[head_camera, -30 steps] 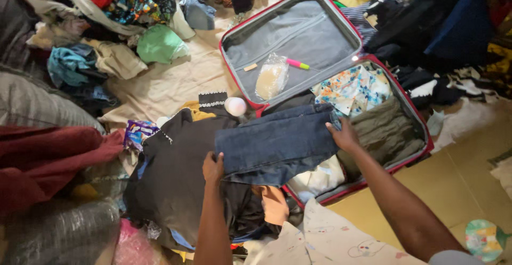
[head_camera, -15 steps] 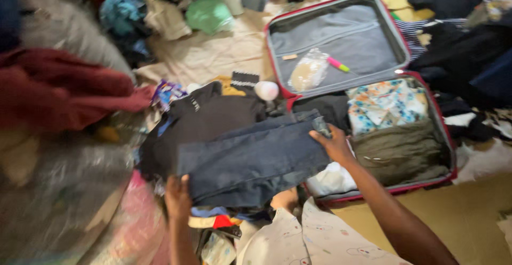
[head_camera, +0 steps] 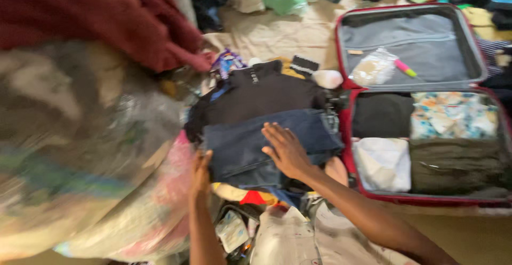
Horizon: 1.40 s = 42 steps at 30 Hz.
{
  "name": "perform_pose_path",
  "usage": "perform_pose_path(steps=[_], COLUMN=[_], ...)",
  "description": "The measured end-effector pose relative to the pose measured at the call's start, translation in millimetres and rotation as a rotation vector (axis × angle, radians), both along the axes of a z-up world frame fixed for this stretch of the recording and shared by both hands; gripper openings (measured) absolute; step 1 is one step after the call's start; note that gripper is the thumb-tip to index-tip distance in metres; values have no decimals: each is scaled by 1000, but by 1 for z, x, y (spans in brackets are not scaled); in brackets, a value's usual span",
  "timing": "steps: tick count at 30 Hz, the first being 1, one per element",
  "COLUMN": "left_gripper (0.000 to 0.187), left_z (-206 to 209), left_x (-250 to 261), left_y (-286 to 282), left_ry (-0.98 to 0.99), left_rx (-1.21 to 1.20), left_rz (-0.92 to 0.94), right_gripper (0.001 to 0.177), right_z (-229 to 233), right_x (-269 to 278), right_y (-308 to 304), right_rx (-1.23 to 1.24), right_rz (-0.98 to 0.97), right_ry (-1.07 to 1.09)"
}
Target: The person packs a suitcase by placing clothes inside, folding a pair of green pants, and smoothing out a black dress.
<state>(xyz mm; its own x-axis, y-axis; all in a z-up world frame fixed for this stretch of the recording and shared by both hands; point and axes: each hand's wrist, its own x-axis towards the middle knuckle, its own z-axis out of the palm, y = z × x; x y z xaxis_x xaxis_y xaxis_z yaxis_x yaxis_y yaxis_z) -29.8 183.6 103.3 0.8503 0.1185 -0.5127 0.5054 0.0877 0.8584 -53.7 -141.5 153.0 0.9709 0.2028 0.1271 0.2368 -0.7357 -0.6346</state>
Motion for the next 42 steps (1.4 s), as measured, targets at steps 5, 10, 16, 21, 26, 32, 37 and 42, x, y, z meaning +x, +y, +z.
perform_pose_path(steps=[5,10,16,21,26,32,37,42], left_gripper=[11,18,8,14,30,63,43,29], left_z=[4,-5,46,27,-7,24,39,19], left_x=[-3,-4,-6,-17,-18,-16,-26,-33], left_y=[-16,-7,-14,-18,-15,-122,-213,-229], left_ry=[-7,-141,91,14,-235,-382,-496,-443], left_rx=[-116,-159,-189,-260,-258,44,500,932], left_rz=[66,-55,-38,-20,49,-40,-239,-787], right_gripper=[69,69,64,69,67,61,65,70], right_z=[-26,-40,-33,-32,-20,-31,-90,-117], right_x=[4,7,38,34,14,-36,-62,-77], right_y=[79,90,88,106,87,63,48,12], right_rx=[-219,-266,-150,-316,-233,-328,-134,-300], right_rz=[116,180,55,59,-15,54,124,289], right_ry=[45,202,229,209,48,-32,-252,476])
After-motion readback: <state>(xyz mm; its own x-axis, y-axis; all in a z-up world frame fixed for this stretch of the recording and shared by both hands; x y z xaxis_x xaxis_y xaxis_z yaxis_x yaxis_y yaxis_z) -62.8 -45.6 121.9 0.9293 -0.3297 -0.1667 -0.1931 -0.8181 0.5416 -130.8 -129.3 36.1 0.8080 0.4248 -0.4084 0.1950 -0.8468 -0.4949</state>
